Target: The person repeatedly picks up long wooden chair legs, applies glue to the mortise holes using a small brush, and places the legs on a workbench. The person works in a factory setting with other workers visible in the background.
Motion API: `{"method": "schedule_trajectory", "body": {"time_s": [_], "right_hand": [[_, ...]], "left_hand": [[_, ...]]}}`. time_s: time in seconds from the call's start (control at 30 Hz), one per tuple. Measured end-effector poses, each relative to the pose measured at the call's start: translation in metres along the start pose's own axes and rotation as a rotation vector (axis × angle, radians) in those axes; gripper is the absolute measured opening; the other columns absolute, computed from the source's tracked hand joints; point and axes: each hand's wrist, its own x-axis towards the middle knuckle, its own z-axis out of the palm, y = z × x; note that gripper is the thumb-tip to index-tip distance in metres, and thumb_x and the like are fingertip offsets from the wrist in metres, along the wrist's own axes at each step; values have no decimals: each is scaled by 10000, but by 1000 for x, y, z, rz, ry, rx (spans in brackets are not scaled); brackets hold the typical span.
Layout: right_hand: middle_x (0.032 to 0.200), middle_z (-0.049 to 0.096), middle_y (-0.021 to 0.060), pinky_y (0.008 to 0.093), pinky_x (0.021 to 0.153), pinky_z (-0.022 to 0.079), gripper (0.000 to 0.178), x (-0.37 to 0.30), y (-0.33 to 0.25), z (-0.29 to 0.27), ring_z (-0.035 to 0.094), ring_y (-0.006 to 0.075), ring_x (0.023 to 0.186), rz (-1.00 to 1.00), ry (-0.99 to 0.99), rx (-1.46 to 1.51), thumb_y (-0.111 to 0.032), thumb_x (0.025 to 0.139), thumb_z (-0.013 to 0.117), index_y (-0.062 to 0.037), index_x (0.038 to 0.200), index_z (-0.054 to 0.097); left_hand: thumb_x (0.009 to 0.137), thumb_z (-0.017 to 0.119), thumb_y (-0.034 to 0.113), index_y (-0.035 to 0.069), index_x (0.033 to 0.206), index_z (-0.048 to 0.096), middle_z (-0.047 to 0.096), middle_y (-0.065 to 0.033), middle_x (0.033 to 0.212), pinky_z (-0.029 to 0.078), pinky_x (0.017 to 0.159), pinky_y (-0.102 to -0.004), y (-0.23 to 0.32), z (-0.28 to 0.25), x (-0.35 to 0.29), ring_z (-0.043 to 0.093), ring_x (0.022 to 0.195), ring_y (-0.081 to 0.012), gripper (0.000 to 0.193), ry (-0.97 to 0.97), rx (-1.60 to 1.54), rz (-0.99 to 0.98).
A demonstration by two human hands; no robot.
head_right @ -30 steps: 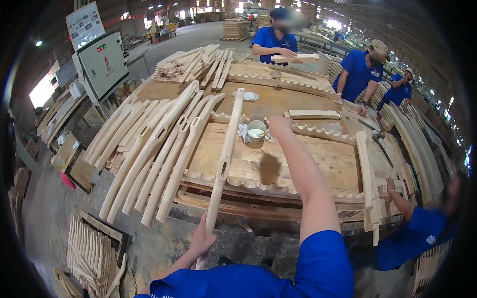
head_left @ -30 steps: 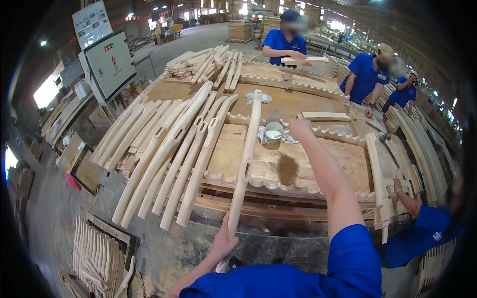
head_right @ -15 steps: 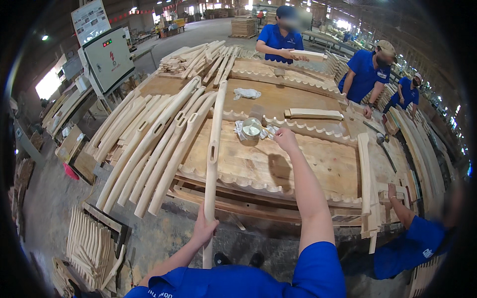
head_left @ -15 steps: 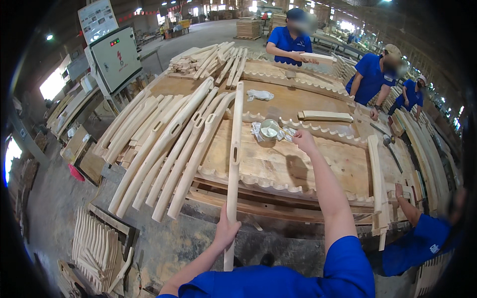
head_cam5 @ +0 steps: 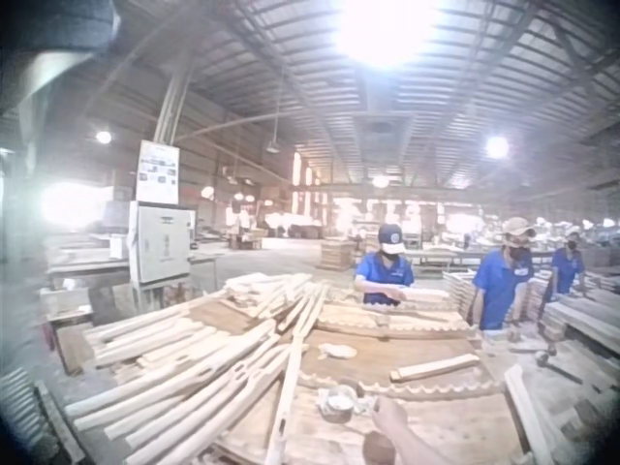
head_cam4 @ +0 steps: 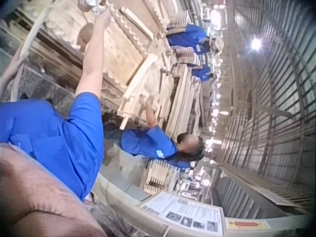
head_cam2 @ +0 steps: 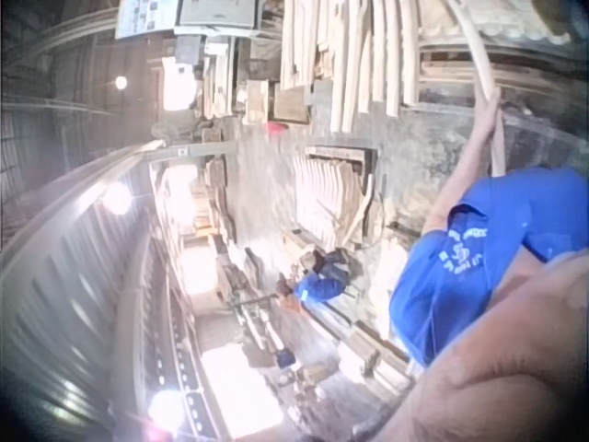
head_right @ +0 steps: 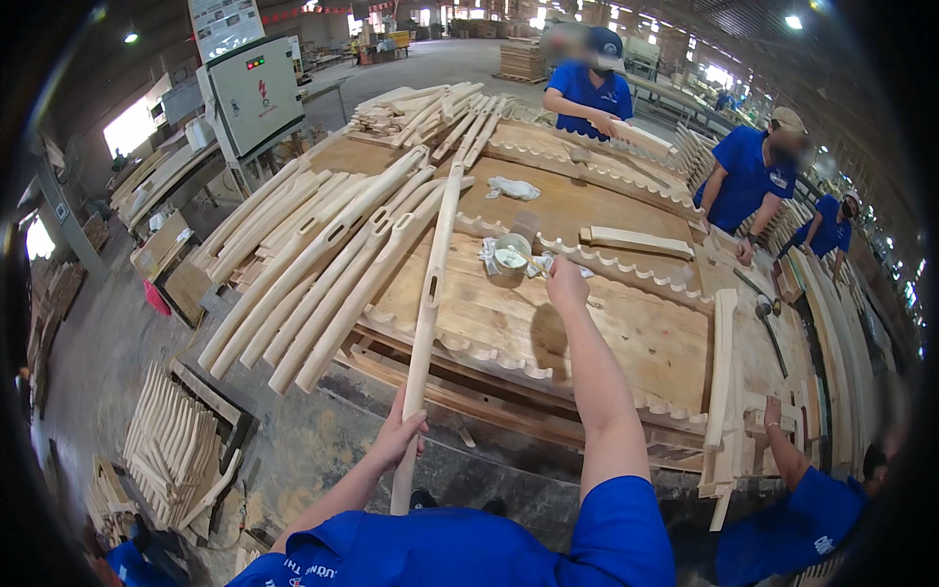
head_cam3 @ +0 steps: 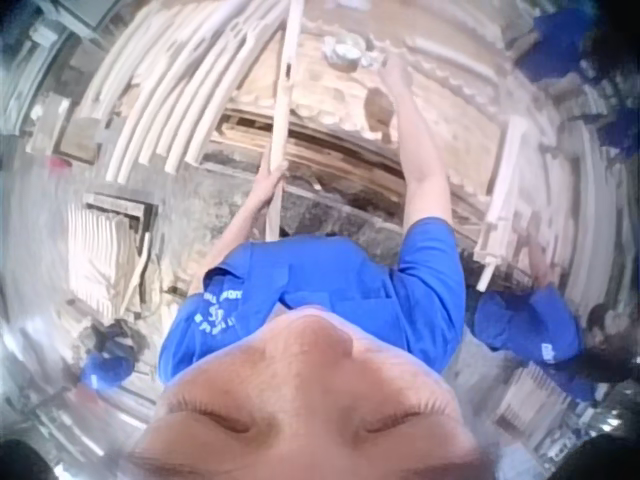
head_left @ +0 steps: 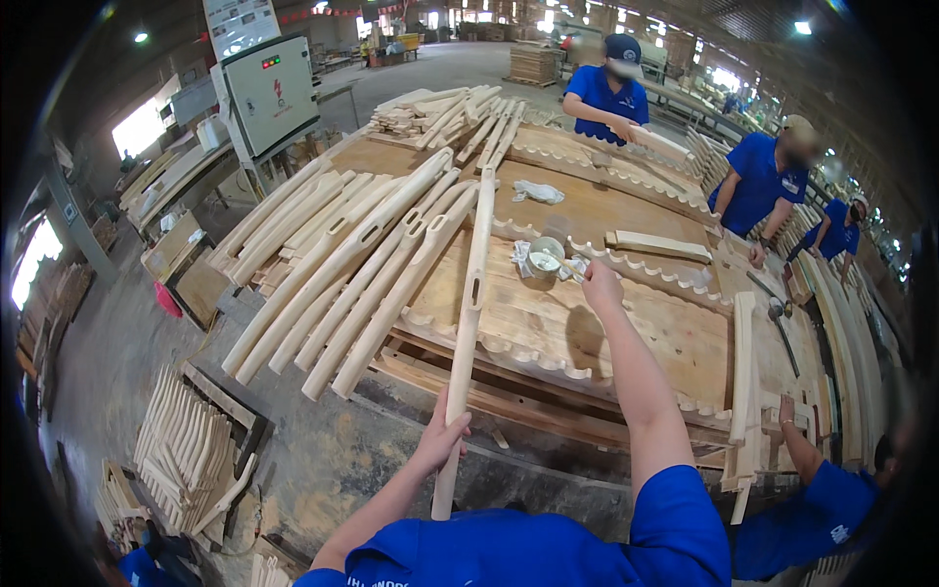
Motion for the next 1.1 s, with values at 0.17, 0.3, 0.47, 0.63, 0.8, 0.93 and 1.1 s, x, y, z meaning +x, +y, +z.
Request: {"method": "schedule_trajectory", "body": {"time_s": [0.17, 0.3, 0.47, 0.63, 0.8, 0.93, 1.1], "right_hand": [[763, 639, 108, 351, 618, 461, 173, 17, 25, -13, 608, 206, 695, -59, -149, 372, -197, 821, 595, -35, 859, 642], [666, 597, 53, 286, 572, 427, 242, 0, -17, -18, 548, 134, 610, -342, -266, 550, -225, 831, 599, 5, 883, 653], [637, 569, 31, 271, 562, 415, 262, -33, -45, -19, 518, 117, 596, -352, -470, 496, -245, 840, 594, 4, 899, 649], [676, 615, 69, 325, 611, 423, 208, -41, -55, -9, 573, 179, 635, -311, -306, 303, -255, 835, 594, -67, 894, 658], [718, 636, 40, 389, 717, 358, 146, -52, -70, -2, 588, 226, 704, -381, -25, 148, -261, 818, 621, -117, 826, 645], [695, 610, 12, 388, 730, 303, 127, -64, -73, 6, 563, 207, 715, -459, 208, 122, -252, 801, 643, -131, 767, 620], [674, 575, 5, 383, 731, 289, 117, -77, -67, 10, 547, 206, 726, -543, 266, 112, -227, 787, 655, -133, 745, 600]], "left_hand": [[921, 493, 217, 281, 1455, 59, 490, -57, 720, 459, 439, -267, -3, 8, 12, 501, 485, -123, 691, 42, 230, 144], [943, 460, 244, 295, 1455, 53, 489, -47, 698, 451, 439, -266, -7, -6, 8, 496, 489, -117, 656, -52, -36, 14], [957, 435, 271, 302, 1454, 46, 488, -44, 692, 444, 437, -265, 0, -10, 5, 485, 488, -115, 632, -132, -171, -45], [958, 430, 267, 306, 1453, 44, 481, -39, 679, 443, 429, -265, -1, -9, 9, 482, 482, -114, 629, -135, -140, -50], [959, 427, 268, 307, 1452, 45, 478, -37, 673, 442, 427, -265, 0, -12, 9, 480, 479, -115, 625, -144, -138, -44], [946, 457, 259, 268, 1455, 59, 470, -35, 668, 436, 436, -249, -1, -12, 8, 472, 481, -109, 646, -152, -190, -45], [959, 429, 256, 291, 1452, 59, 476, -39, 673, 435, 427, -259, -1, -13, 9, 476, 473, -113, 617, -151, -159, -54]]}}
